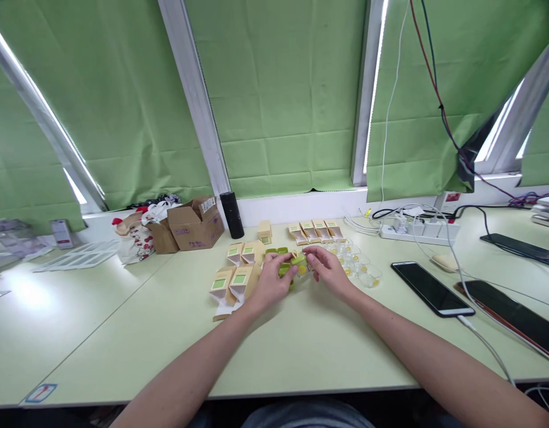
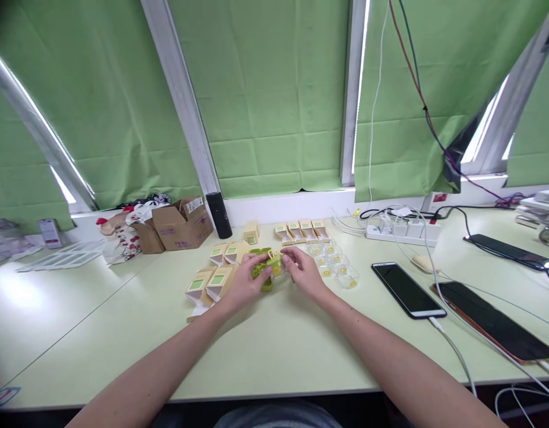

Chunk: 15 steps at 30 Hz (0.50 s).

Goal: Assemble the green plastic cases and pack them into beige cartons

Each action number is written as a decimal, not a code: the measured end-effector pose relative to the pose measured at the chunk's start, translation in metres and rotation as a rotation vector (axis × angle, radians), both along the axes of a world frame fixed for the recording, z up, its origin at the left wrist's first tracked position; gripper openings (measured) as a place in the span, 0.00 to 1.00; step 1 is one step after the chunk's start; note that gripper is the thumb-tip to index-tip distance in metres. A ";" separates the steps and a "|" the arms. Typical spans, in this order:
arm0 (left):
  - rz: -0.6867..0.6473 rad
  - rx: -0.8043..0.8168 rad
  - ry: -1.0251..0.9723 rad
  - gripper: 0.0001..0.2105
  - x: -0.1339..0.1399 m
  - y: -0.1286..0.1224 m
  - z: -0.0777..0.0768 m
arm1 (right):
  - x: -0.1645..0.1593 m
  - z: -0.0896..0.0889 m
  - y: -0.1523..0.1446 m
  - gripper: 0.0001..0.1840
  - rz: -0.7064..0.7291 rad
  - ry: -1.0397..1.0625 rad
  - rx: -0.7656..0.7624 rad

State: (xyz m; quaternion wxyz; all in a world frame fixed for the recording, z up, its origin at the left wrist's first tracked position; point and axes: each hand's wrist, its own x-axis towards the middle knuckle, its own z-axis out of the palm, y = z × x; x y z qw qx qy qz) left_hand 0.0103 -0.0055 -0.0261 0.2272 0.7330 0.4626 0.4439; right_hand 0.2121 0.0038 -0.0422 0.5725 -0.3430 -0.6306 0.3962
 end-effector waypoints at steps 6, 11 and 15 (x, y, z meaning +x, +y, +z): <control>0.087 0.024 -0.017 0.20 -0.002 0.000 0.002 | -0.008 -0.004 -0.002 0.27 0.229 0.208 -0.151; 0.129 0.042 -0.009 0.20 -0.001 -0.001 0.002 | -0.011 -0.003 -0.005 0.24 0.361 0.348 -0.263; 0.092 0.055 -0.027 0.17 -0.003 -0.002 0.003 | -0.009 -0.004 -0.004 0.19 0.436 0.442 -0.324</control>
